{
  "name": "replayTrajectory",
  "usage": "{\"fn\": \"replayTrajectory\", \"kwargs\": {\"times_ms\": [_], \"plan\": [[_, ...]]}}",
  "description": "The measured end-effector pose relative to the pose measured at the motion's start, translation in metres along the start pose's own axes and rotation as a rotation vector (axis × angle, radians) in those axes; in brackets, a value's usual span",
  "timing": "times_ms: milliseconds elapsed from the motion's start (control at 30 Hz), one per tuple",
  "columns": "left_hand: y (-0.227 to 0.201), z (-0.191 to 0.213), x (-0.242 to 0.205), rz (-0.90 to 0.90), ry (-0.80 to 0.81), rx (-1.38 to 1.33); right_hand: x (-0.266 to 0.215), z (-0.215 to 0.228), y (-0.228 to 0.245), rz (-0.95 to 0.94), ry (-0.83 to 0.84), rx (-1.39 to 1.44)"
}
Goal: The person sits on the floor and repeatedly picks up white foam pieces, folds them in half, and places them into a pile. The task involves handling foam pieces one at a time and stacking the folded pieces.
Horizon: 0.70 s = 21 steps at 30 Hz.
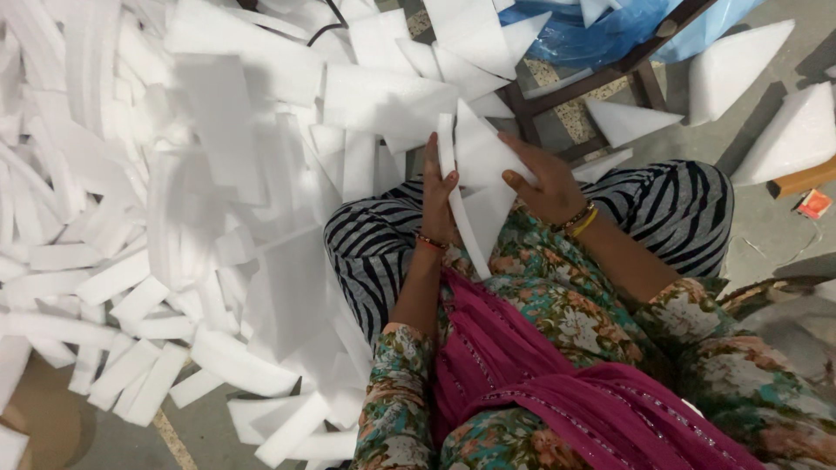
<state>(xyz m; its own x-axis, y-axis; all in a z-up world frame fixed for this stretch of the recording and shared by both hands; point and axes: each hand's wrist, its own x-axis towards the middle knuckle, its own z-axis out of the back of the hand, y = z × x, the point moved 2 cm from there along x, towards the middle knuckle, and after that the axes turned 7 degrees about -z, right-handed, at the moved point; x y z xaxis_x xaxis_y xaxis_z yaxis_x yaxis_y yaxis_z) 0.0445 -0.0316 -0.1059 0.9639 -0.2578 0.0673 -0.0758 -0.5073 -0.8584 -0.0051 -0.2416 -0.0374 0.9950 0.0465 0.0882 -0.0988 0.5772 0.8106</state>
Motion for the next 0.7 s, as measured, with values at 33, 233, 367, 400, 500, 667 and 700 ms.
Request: {"fn": "replayTrajectory", "kwargs": {"times_ms": [33, 233, 367, 400, 500, 667, 700], "plan": [[-0.001, -0.001, 0.002, 0.0, -0.006, 0.036, -0.001, 0.0, 0.002, -0.051, 0.04, 0.068], [-0.011, -0.005, 0.002, 0.007, -0.019, 0.026, 0.006, 0.006, 0.009, -0.107, 0.141, 0.132], [-0.012, -0.005, 0.002, 0.05, 0.0, 0.133, 0.005, 0.006, 0.012, -0.21, 0.22, 0.158], [-0.012, -0.005, 0.001, 0.063, 0.009, 0.172, 0.004, 0.006, 0.013, -0.193, 0.225, 0.155], [-0.015, -0.006, -0.002, 0.086, 0.004, 0.246, 0.003, 0.007, 0.013, -0.184, 0.256, 0.139], [-0.021, -0.01, -0.004, 0.043, 0.005, 0.261, 0.006, 0.005, 0.003, -0.141, 0.295, 0.126], [-0.021, -0.01, -0.005, 0.044, 0.001, 0.256, 0.006, 0.005, 0.002, -0.109, 0.292, 0.112]]}}
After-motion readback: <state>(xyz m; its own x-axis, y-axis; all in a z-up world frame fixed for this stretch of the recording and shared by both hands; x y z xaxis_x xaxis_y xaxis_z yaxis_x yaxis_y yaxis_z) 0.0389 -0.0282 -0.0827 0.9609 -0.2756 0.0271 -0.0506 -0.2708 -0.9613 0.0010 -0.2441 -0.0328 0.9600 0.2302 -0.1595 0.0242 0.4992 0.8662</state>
